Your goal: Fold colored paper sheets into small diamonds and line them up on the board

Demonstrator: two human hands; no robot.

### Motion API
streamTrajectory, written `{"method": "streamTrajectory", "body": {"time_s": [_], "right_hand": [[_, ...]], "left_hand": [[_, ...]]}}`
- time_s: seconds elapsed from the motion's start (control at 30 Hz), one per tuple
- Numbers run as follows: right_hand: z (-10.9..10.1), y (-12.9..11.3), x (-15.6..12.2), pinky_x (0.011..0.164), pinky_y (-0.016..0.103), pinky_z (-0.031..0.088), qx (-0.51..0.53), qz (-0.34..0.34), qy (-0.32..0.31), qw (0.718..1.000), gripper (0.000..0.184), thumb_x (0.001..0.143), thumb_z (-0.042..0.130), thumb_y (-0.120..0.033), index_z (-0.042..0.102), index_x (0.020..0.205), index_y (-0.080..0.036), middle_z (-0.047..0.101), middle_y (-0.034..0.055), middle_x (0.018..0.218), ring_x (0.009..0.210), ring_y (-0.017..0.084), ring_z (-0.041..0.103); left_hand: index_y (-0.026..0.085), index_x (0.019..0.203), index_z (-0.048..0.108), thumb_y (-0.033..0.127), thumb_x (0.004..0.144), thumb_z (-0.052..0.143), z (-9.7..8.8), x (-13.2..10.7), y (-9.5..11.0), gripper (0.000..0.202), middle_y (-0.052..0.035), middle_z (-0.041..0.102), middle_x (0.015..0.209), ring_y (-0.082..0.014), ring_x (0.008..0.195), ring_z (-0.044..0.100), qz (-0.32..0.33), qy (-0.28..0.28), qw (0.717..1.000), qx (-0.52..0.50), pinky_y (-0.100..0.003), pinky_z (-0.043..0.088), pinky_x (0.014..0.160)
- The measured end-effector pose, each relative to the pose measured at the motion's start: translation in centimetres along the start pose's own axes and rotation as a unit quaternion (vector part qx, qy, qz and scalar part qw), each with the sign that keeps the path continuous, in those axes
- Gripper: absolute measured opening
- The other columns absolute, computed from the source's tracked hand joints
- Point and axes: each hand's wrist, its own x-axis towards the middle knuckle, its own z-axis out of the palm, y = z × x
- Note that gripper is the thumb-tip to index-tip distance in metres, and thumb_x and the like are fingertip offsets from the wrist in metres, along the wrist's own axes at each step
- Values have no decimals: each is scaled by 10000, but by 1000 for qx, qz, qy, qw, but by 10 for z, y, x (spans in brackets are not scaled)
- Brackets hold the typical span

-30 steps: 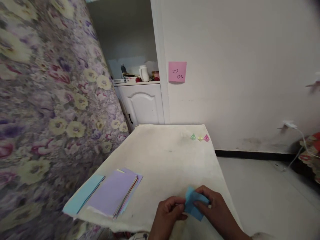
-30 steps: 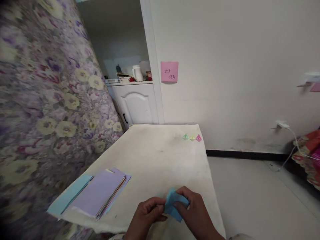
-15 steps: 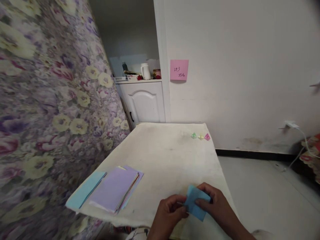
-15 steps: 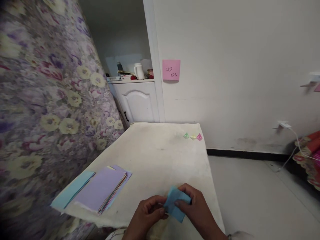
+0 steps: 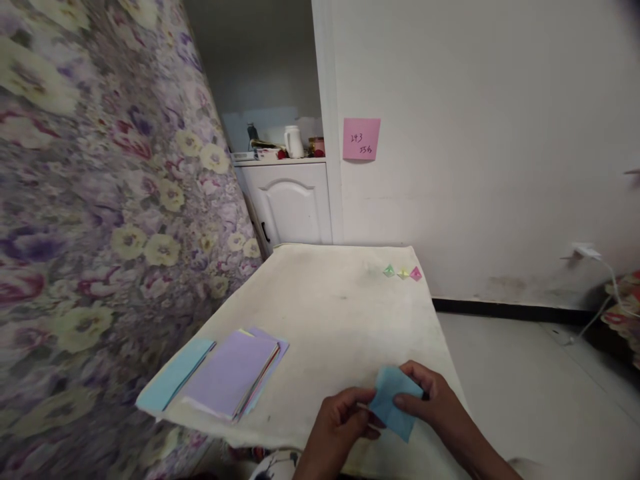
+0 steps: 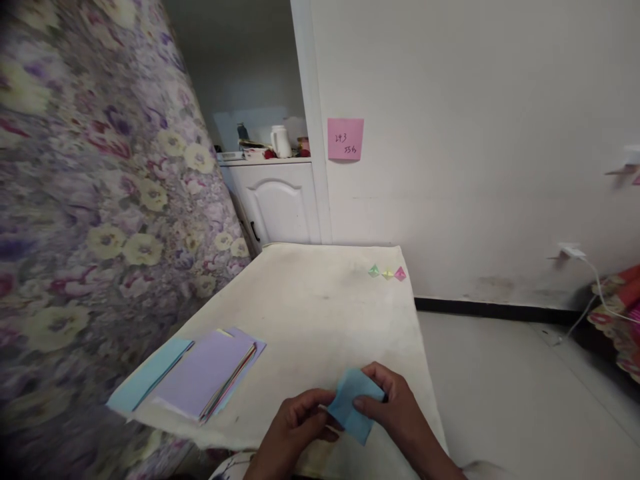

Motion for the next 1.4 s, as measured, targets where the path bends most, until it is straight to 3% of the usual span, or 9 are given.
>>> {"method": "streamTrajectory", "body": {"time_s": [0.13,0.3,0.47,0.77,1.07,1.17,1.3,1.4], "right_hand": [[2,-1,0,568,219,386,23,4,-17,1000,177,652,672,-236,584,786,-162,579,-26,669,605,123,492],[11,-5,-3,574,218,388,-103,-14,25,994,86,681,624,-175,601,763,-170,576,-29,657,622,132,495],[14,-7,-4,612,227,402,-183,-24,37,982,96,697,599,-152,615,786,-184,611,-19,700,674,155,529],[13,0,-5,585,218,395,-142,-17,59,988,71,710,604,-185,601,781,-190,585,-25,683,650,144,504],[12,5,-5,598,231,405,-122,-24,63,990,103,716,613,-200,587,815,-195,583,-18,706,654,147,507],[14,4,-7,650,243,421,-102,-33,66,992,181,717,612,-197,576,895,-205,599,-4,785,725,162,538],[16,3,-7,615,242,426,-68,-53,74,993,452,720,611,-220,483,1153,-227,561,-14,776,704,160,536],[16,4,-6,613,249,436,-58,-45,64,995,421,694,635,-234,532,1101,-203,581,-3,765,704,170,543]], "left_hand": [[102,838,674,260,678,677,4,3,0,225,-71,697,677,-175,650,628,-4,16,1000,15,-280,484,624],[116,693,621,228,655,650,3,11,-14,122,-19,629,485,-135,452,560,-21,75,995,65,-227,421,460],[135,604,570,210,677,603,0,15,-24,110,7,593,498,-110,473,524,21,117,989,85,-214,403,483],[146,570,523,193,648,626,1,14,-25,136,57,489,490,-77,486,426,68,157,982,80,-183,310,477],[171,591,469,188,644,648,12,8,-17,187,53,508,498,-90,492,471,55,163,985,9,-192,388,486],[181,702,489,189,655,645,14,7,-16,163,57,511,552,-96,507,482,66,161,985,-24,-198,395,482],[186,930,523,181,687,611,13,6,-19,258,54,513,587,-111,541,497,80,152,985,0,-211,406,514],[187,951,548,199,717,588,14,4,-19,237,34,540,632,-120,584,512,85,151,984,48,-216,410,549]]}}
